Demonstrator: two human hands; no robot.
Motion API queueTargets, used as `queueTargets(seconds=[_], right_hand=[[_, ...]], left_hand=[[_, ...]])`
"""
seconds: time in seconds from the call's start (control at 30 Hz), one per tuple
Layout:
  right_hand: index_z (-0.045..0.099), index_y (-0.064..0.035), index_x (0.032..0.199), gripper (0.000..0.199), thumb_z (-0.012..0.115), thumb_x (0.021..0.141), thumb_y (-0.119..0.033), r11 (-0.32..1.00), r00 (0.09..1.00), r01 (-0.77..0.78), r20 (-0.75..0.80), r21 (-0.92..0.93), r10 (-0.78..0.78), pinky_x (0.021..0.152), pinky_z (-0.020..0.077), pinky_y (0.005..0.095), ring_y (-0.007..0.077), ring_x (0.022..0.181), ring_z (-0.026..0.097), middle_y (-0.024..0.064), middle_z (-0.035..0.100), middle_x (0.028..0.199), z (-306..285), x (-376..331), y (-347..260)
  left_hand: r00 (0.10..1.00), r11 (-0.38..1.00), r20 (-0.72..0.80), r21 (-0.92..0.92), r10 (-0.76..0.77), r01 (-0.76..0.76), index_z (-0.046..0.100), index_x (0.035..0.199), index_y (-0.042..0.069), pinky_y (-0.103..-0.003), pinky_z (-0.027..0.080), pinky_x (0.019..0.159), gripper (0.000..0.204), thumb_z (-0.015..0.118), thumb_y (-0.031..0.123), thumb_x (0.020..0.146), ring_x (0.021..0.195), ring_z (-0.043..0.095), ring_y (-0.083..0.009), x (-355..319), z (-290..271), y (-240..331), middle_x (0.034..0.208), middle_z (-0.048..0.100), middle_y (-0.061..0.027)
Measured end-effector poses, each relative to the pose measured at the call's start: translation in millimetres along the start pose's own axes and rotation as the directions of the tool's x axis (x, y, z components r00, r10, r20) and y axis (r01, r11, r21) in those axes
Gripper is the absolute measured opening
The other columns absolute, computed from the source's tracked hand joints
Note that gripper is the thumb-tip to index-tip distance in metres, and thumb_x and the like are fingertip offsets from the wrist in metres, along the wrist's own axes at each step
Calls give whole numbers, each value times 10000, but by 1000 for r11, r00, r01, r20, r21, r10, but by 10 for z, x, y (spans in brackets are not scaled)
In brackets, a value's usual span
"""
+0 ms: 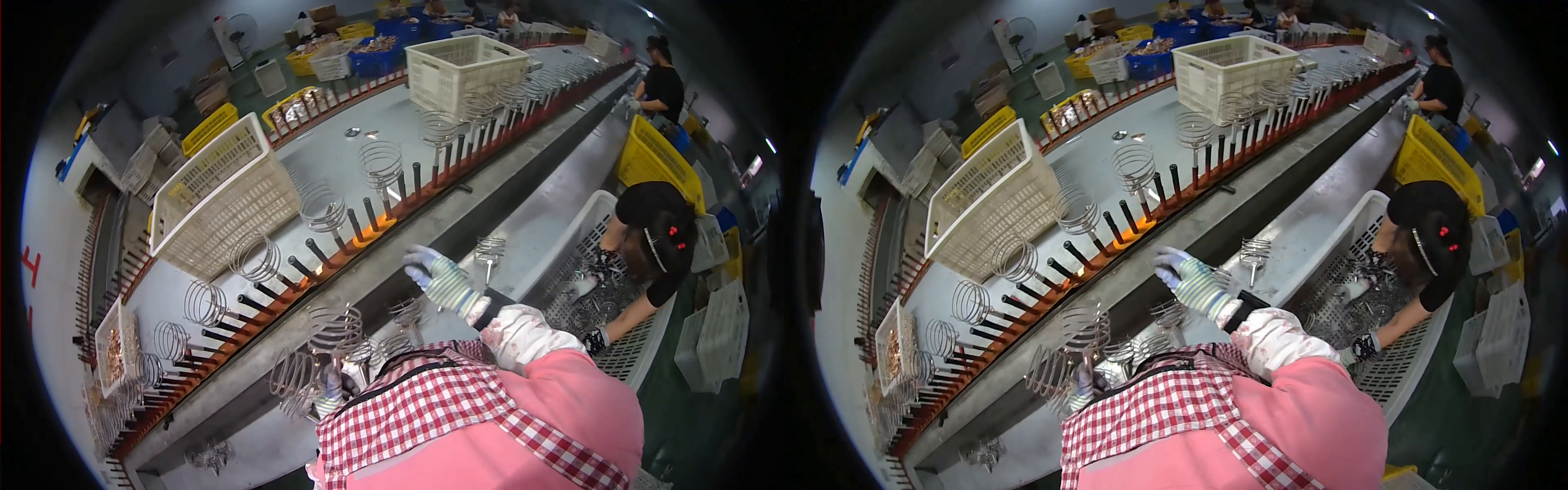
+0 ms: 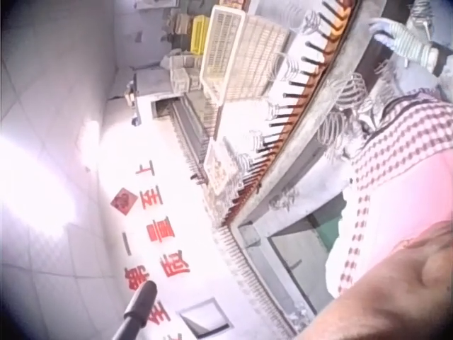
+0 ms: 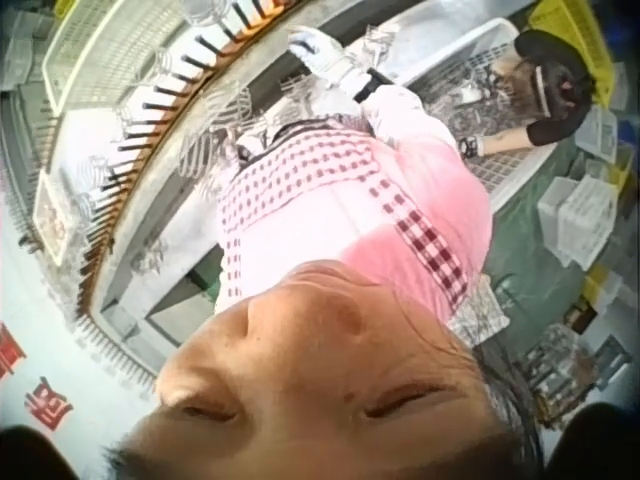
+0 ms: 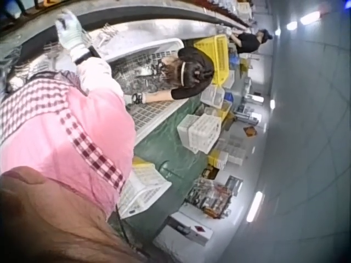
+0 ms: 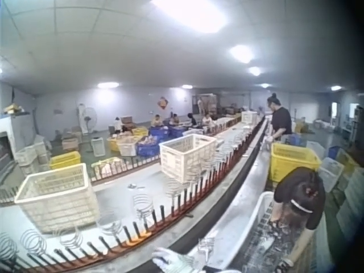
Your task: Remove metal coils from conveyor spindles and place them into plastic collection baskets.
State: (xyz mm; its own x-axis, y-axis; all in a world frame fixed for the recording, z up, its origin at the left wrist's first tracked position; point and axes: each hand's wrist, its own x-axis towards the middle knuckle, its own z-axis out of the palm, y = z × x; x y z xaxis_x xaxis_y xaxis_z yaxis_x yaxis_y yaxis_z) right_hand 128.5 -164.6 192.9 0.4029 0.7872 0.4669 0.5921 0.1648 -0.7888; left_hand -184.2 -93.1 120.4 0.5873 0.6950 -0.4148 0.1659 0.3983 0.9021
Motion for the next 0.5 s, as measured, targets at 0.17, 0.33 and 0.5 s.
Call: queueTargets(seconds=[0.17,0.33,0.5], right_hand=[[602,-39,1013,204,581,835,-134,988,991,-135,-12,78,136,903,419,348,293,1064,525,161,535,1169,221,-318,131],[592,-41,1022,206,570,851,-152,982,984,-163,89,97,155,907,421,351,293,1074,522,156,534,1170,388,-456,111],[584,-41,1033,202,546,870,-154,984,965,-153,229,88,130,888,441,340,279,1046,545,144,532,1176,498,-540,26]], left_hand=[[999,989,38,145,22,-27,508,974,92,-232,394,408,703,536,729,680,507,551,-134,-151,-147,290,620,534,-8],[1000,997,-16,80,19,-17,500,909,108,-242,400,398,662,541,727,676,503,551,-141,-125,-118,160,614,530,-14],[1000,998,-21,59,-23,24,524,1022,89,-257,394,410,737,514,746,687,486,542,-152,-17,-203,-88,607,542,-31]])
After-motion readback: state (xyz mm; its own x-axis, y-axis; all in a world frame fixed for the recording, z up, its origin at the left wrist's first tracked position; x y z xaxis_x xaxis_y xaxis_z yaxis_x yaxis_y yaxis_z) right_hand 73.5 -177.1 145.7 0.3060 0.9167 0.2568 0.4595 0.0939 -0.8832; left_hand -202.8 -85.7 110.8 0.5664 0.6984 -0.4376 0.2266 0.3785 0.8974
